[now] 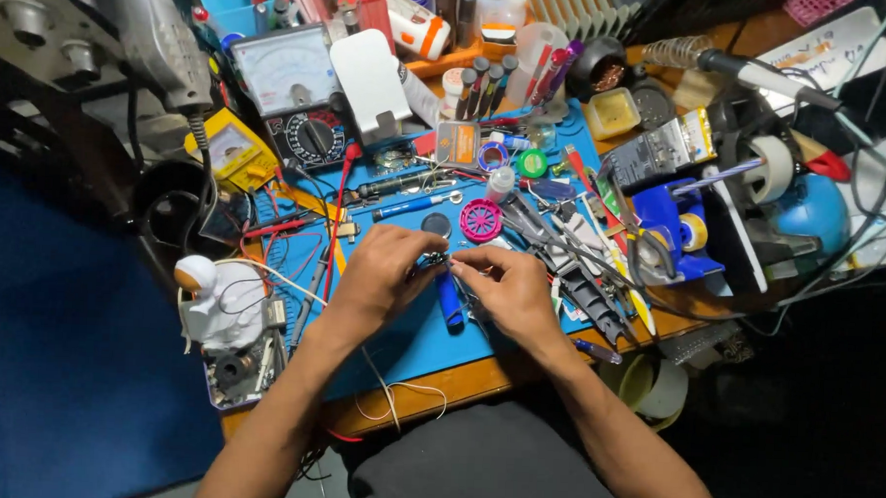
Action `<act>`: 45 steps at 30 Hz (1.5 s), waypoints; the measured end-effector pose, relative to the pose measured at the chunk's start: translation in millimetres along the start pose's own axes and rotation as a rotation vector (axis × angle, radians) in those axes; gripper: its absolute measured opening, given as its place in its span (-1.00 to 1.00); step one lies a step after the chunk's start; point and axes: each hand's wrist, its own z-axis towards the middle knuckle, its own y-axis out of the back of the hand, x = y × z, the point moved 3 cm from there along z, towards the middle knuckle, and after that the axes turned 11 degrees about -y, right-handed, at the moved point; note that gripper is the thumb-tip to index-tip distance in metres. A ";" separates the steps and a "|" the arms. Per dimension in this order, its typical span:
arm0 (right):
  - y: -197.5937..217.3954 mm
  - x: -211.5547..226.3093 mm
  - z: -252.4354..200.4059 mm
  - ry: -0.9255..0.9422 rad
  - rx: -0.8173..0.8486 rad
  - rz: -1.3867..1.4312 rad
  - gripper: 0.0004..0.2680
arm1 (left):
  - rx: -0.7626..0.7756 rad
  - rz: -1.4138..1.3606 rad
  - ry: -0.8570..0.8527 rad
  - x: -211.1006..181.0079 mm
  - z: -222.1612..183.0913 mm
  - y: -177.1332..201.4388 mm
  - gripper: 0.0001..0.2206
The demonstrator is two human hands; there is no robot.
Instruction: Soldering wires to a small motor component on an electronics repair bench.
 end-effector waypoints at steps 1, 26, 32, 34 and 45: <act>2.6 6.0 -4.5 -0.009 0.010 -0.003 -0.87 | 0.003 -0.003 0.013 -0.1 -0.5 -0.3 -0.72; 9.4 -25.6 -9.0 -0.493 0.322 0.291 -0.83 | 0.033 -0.007 0.107 -5.6 4.6 8.5 -0.78; 5.5 -27.4 -2.2 -0.470 0.346 0.353 -0.84 | 0.075 -0.044 0.112 0.4 3.3 6.8 -0.80; 5.1 -25.7 0.4 -0.423 0.357 0.369 -0.85 | 0.081 -0.048 0.110 2.5 6.7 9.5 -0.79; 3.4 14.0 8.9 0.212 0.008 -0.083 -0.81 | 0.070 -0.120 0.042 8.2 10.2 9.7 -0.80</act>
